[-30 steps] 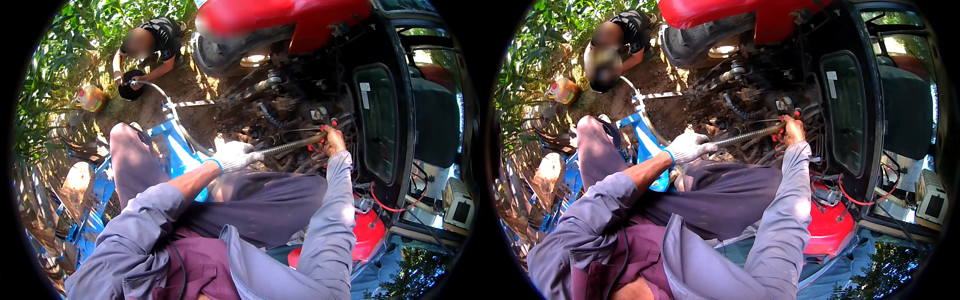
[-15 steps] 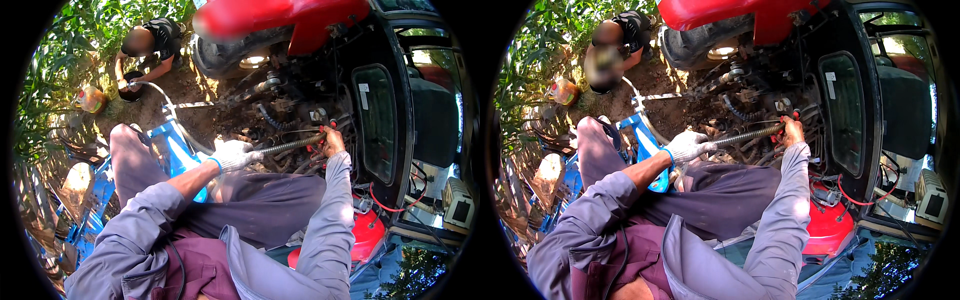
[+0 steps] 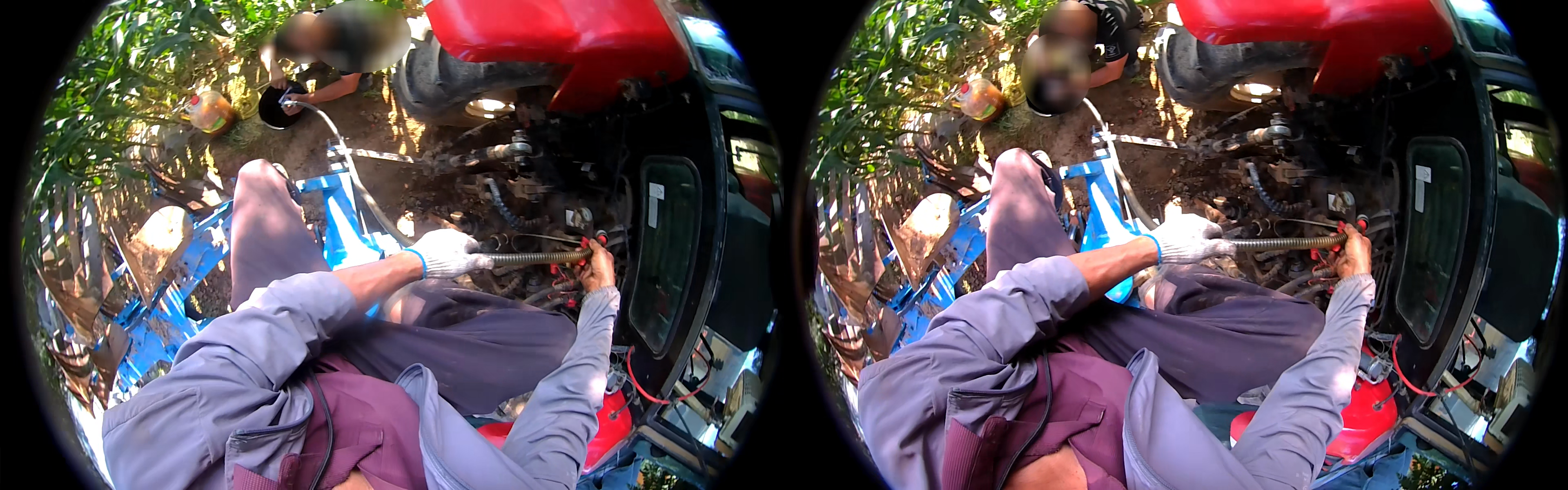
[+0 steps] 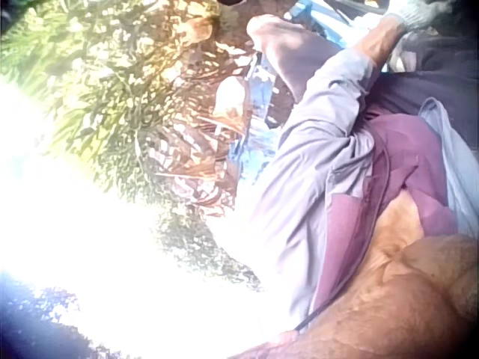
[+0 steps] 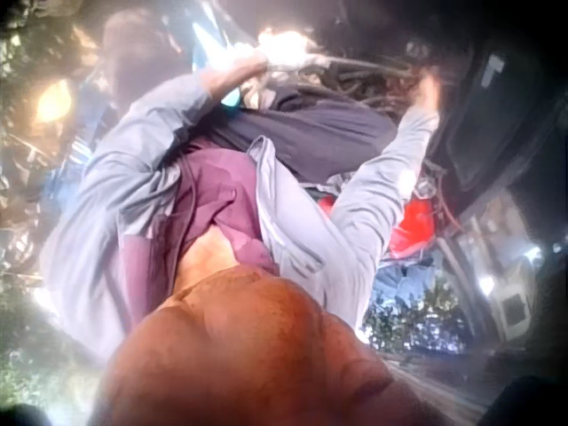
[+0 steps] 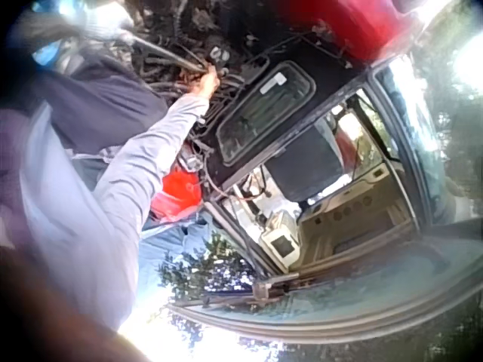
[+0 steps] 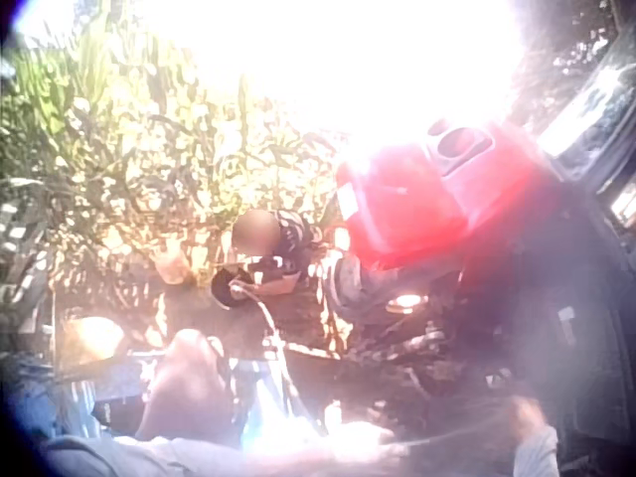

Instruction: The person sits on a red tractor in a field and uses a flexible hose to flush a specific component within the engine bay. The camera wearer manipulates the hose with both hands, directing it into the machinery.

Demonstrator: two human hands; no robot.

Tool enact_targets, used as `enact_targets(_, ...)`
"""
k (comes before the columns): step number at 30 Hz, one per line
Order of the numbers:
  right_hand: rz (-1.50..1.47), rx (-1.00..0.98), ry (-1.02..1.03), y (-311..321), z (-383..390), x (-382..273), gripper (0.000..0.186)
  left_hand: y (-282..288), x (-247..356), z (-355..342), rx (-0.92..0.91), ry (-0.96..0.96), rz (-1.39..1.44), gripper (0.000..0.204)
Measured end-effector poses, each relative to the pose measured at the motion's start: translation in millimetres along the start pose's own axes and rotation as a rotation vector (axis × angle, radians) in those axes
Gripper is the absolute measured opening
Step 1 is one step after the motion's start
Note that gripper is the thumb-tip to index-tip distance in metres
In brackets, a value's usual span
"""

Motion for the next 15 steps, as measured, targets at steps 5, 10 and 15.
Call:
enact_targets(5, -0.034, 0.007, -0.001, 3.1, -6.8, 0.5, 0.022, -1.3, -0.6, 4.1, 0.040, -0.033, 0.016, 0.061)
enact_targets(10, -0.014, -0.015, 0.011, -0.1, -8.2, -1.9, 0.023, 2.0, -3.2, 1.4, 0.049, -0.054, 0.060, 0.062)
enact_targets(15, 0.021, 0.000, -0.004, 3.6, -12.4, 1.8, 0.020, -2.7, -4.5, -0.9, 0.057, -0.053, -0.009, 0.062)
Point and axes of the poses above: each hand's wrist, its own z-axis away from the middle knuckle, its own y-axis out of the back of the hand, x = y × z, the point moved 7 cm from there along -z, towards the middle knuckle, and after that the axes turned 12 degrees about z, right-handed, at the moved point
